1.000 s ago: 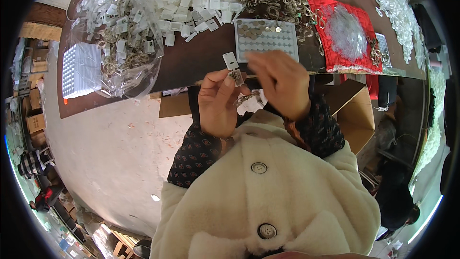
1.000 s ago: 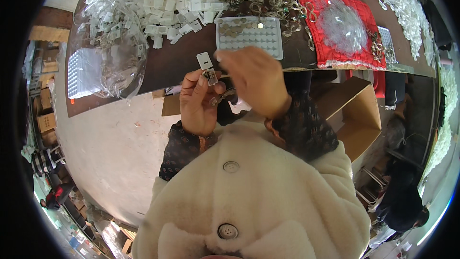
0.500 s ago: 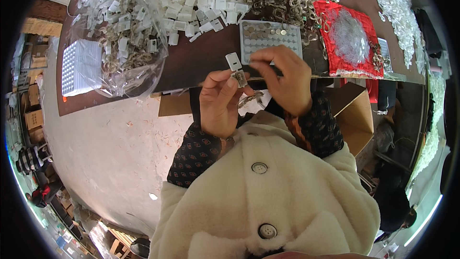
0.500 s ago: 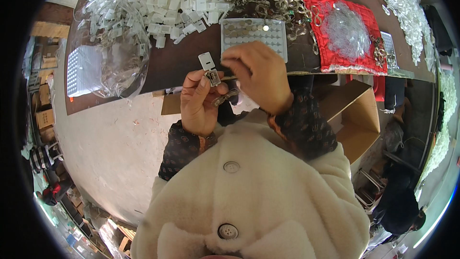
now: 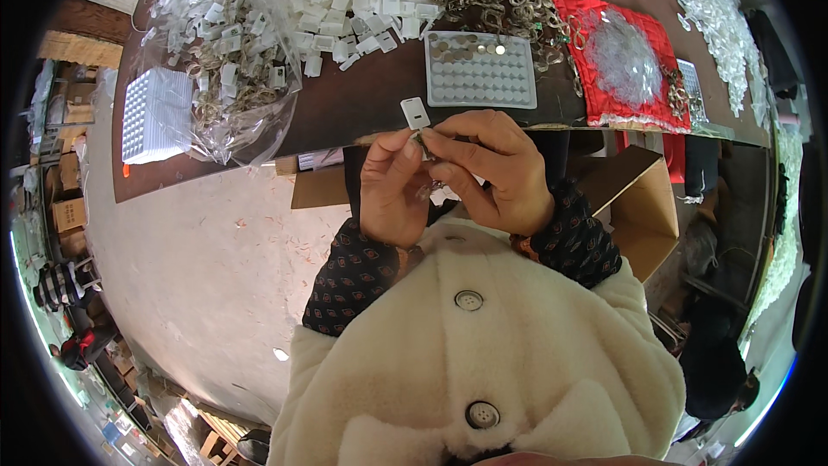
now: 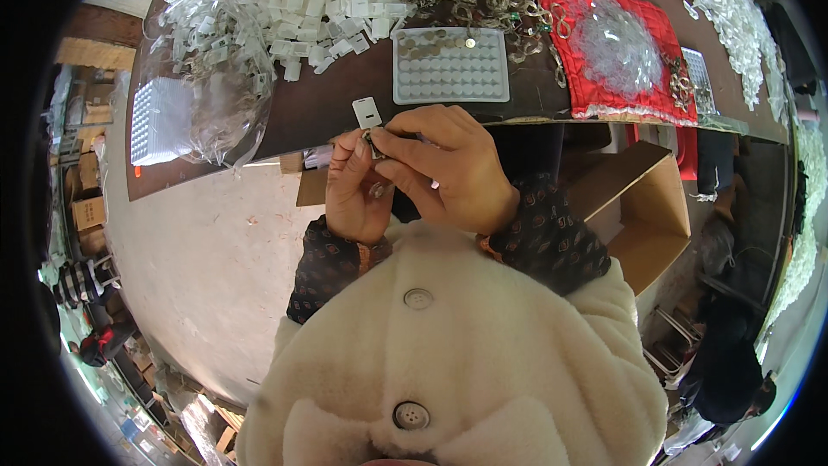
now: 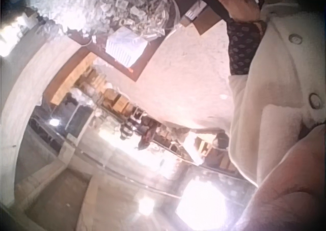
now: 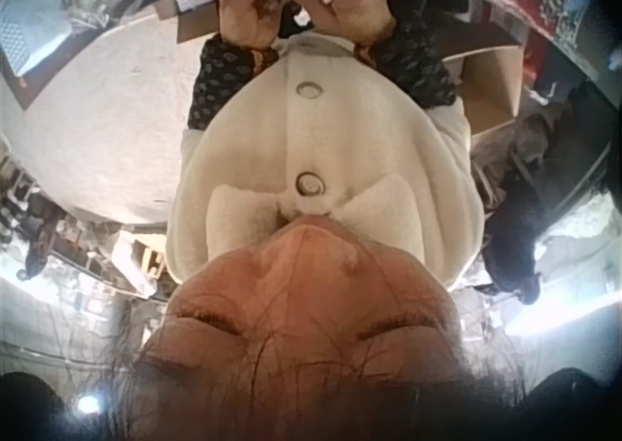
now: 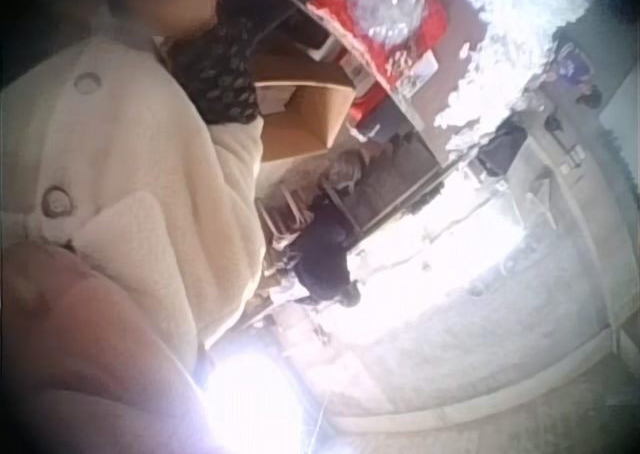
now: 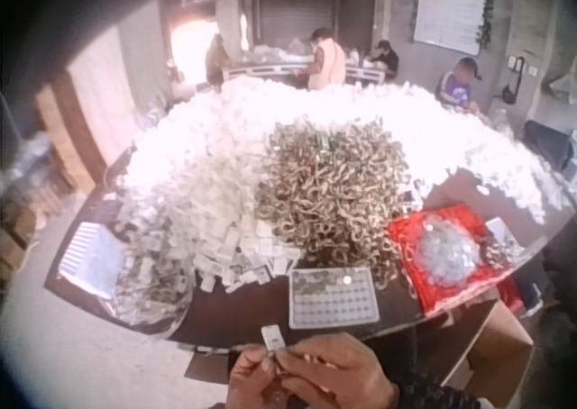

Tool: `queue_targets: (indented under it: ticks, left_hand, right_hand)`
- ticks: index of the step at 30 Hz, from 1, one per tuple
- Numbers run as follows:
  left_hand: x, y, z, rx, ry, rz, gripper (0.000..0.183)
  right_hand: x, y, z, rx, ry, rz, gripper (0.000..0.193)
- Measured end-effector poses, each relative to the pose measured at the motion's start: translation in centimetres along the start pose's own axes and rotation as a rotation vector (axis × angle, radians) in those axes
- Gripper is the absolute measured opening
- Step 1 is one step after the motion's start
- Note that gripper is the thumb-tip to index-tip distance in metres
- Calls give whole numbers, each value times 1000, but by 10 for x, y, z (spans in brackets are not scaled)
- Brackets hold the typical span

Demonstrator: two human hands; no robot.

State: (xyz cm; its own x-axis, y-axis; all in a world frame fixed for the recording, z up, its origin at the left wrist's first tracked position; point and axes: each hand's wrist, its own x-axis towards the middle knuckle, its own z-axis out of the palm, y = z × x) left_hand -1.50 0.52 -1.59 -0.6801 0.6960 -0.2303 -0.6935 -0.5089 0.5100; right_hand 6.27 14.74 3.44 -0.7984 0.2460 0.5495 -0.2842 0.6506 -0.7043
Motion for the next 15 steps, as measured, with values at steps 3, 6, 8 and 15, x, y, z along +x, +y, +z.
queue_targets:
  ticks: [3,6,8,15]
  left_hand:
    - [0,1,-1,-85,-184,-74,18]
    - [-5,-4,-2,-1,-111,-121,17]
    - [-5,-4,-4,9,-133,-151,17]
    - [-12,-3,6,-52,-119,-184,29]
  right_hand:
    - [-2,-1,-1,296,47,291,23]
    - [1,6,-2,803,17,749,25]
    - [0,6,-2,833,31,766,22]
    - [-8,8,-2,572,31,88,27]
